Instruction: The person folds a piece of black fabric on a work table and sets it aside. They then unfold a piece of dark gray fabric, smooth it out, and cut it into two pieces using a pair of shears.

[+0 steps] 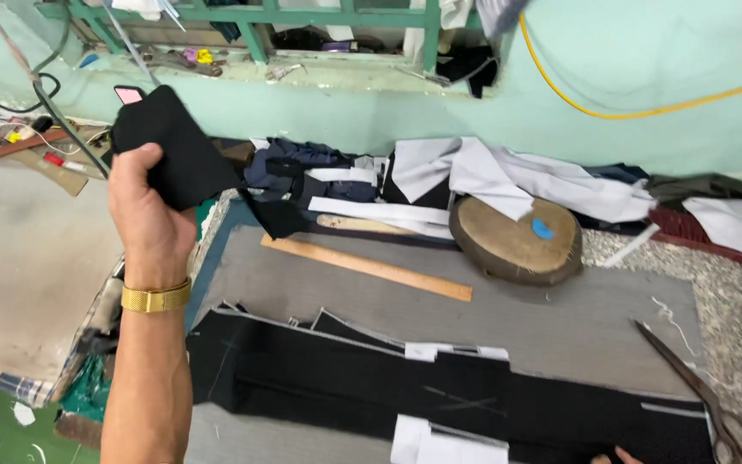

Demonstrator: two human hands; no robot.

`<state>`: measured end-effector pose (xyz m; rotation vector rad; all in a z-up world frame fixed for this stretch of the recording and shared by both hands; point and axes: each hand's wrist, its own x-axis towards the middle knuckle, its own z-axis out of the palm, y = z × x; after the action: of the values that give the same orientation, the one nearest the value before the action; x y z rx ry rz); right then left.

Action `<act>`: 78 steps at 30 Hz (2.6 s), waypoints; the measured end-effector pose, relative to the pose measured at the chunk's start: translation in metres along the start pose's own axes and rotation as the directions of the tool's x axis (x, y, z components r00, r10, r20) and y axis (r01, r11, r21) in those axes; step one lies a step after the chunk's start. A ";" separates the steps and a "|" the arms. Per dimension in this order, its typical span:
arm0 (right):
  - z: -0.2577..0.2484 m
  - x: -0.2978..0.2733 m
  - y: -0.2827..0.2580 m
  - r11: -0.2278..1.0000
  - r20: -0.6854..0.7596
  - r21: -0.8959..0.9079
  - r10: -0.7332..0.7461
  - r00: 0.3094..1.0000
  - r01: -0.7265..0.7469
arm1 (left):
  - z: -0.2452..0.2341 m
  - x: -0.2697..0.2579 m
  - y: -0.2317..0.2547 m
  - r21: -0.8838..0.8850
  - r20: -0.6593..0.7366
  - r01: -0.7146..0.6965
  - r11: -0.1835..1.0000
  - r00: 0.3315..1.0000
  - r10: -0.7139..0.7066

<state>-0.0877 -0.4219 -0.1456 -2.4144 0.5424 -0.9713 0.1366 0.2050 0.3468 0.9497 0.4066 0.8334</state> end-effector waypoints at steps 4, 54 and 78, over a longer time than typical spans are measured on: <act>-0.041 0.002 -0.011 0.999 -0.008 -0.029 -0.025 1.000 0.025 | 0.011 -0.068 -0.005 0.006 0.153 0.150 0.989 0.977 -0.149; -0.062 0.093 -0.077 0.484 0.670 0.285 0.516 0.534 -0.827 | -0.313 -0.244 -0.259 0.799 -0.058 0.224 0.558 0.953 -0.298; -0.108 0.091 -0.024 0.724 0.590 0.274 0.393 0.705 -0.633 | -0.301 -0.270 -0.237 0.923 0.067 0.041 0.383 0.963 -0.263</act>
<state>-0.1003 -0.4801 -0.0155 -1.7912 0.6701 -0.1643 -0.1205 0.0861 -0.0269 2.0087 0.8071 0.2429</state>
